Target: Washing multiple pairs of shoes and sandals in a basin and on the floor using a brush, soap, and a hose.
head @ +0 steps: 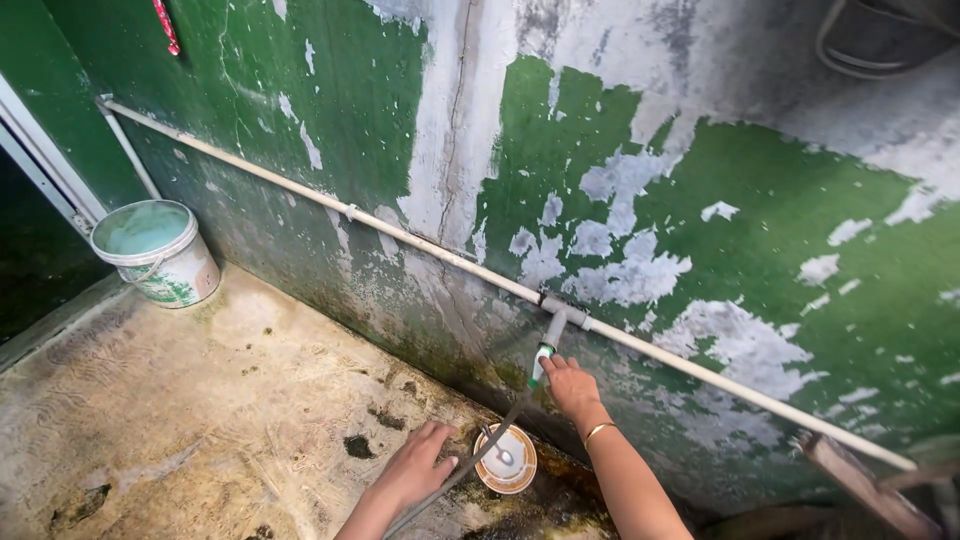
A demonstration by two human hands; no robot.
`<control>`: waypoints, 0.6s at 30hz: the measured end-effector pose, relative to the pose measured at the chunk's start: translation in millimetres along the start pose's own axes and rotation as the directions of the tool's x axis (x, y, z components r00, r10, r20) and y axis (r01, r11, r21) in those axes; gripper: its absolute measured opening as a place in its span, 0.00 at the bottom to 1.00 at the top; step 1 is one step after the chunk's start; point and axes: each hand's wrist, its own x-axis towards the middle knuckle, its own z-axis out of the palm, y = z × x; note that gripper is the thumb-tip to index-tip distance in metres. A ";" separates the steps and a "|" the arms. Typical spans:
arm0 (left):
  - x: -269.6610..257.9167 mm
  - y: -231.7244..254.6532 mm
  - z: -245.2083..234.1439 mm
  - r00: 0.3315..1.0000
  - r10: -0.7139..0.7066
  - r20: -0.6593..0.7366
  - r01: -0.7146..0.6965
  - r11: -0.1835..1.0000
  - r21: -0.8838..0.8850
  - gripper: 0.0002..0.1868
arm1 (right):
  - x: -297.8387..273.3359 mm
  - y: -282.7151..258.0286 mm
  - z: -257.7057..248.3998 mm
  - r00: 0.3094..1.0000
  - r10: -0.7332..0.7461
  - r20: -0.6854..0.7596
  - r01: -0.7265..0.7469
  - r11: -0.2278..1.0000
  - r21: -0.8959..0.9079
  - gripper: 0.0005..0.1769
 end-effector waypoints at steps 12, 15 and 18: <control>9.6 -23.3 3.8 0.980 -0.161 0.115 0.163 0.987 -0.002 0.29 | 50.7 25.6 40.1 0.852 -0.507 0.130 0.522 0.811 -0.264 0.30; 8.9 -22.2 2.1 0.983 -0.152 0.102 0.154 0.988 -0.006 0.28 | 55.4 22.0 60.8 0.876 -0.480 0.054 0.474 0.833 -0.286 0.28; 0.5 -11.0 -4.4 0.981 -0.165 0.102 0.166 0.986 -0.003 0.28 | 54.5 12.6 43.4 0.922 -0.364 0.134 0.388 0.881 -0.273 0.29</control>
